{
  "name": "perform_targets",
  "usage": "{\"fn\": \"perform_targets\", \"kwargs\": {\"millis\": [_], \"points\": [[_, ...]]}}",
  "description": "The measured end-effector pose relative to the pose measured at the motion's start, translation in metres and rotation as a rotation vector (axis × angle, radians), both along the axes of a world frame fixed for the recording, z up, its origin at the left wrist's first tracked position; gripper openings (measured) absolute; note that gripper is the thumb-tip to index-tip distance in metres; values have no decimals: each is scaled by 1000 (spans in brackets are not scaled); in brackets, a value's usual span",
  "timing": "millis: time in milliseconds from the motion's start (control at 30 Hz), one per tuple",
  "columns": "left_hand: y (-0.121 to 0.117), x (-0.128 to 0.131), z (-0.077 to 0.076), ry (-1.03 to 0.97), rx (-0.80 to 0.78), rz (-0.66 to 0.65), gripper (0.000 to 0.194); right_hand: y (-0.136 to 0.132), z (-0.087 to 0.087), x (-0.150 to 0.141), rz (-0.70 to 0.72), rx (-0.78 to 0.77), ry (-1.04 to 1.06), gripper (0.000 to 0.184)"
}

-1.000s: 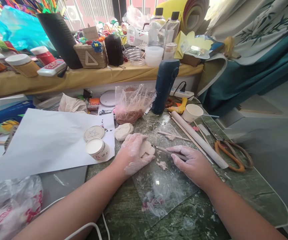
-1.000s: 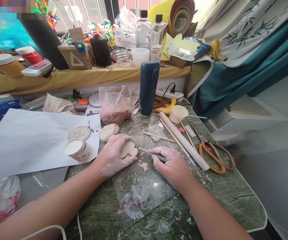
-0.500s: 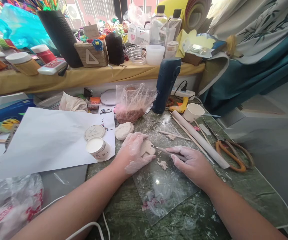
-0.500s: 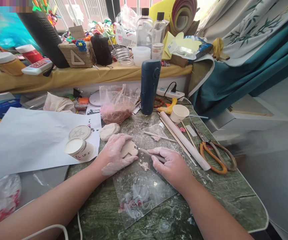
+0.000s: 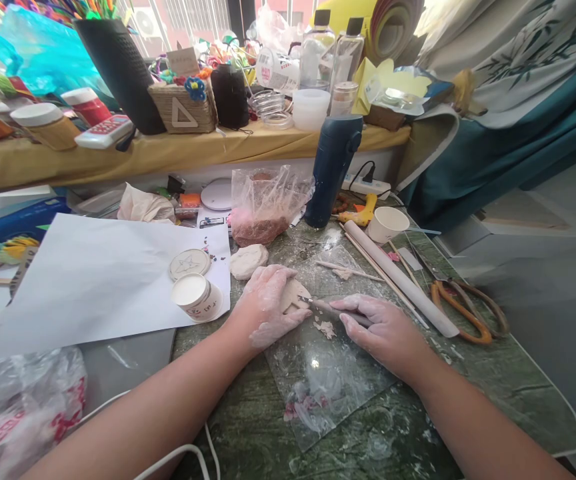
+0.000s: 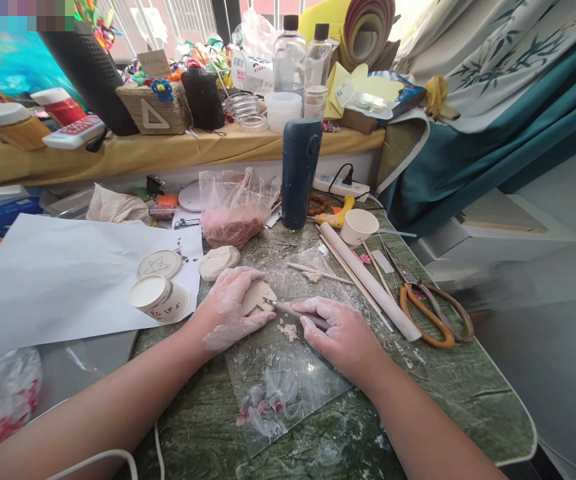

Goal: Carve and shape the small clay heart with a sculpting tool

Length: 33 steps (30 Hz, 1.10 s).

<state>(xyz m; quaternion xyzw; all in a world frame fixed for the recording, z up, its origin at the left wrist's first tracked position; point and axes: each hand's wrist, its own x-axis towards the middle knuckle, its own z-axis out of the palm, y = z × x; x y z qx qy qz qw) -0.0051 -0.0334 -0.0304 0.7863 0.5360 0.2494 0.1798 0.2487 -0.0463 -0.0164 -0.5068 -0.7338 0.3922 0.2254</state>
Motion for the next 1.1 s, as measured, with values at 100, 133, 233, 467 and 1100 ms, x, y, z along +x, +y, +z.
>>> {"fn": "perform_targets", "kwargs": {"millis": [100,133,233,467,1100], "points": [[0,0,-1,2,-4,1,65,-1,-3,0,5,12,15,32],[0,0,-1,1,-3,2,65,-2,-3,1,-3,14,18,31],[0,0,-2,0,3,-2,66,-2,-3,0,-72,22,5,30],[0,0,2,9,5,-9,66,0,2,-5,-143,24,-44,31],[1,1,1,-14,18,-11,64,-1,1,-6,-12,45,-46,32]]}}
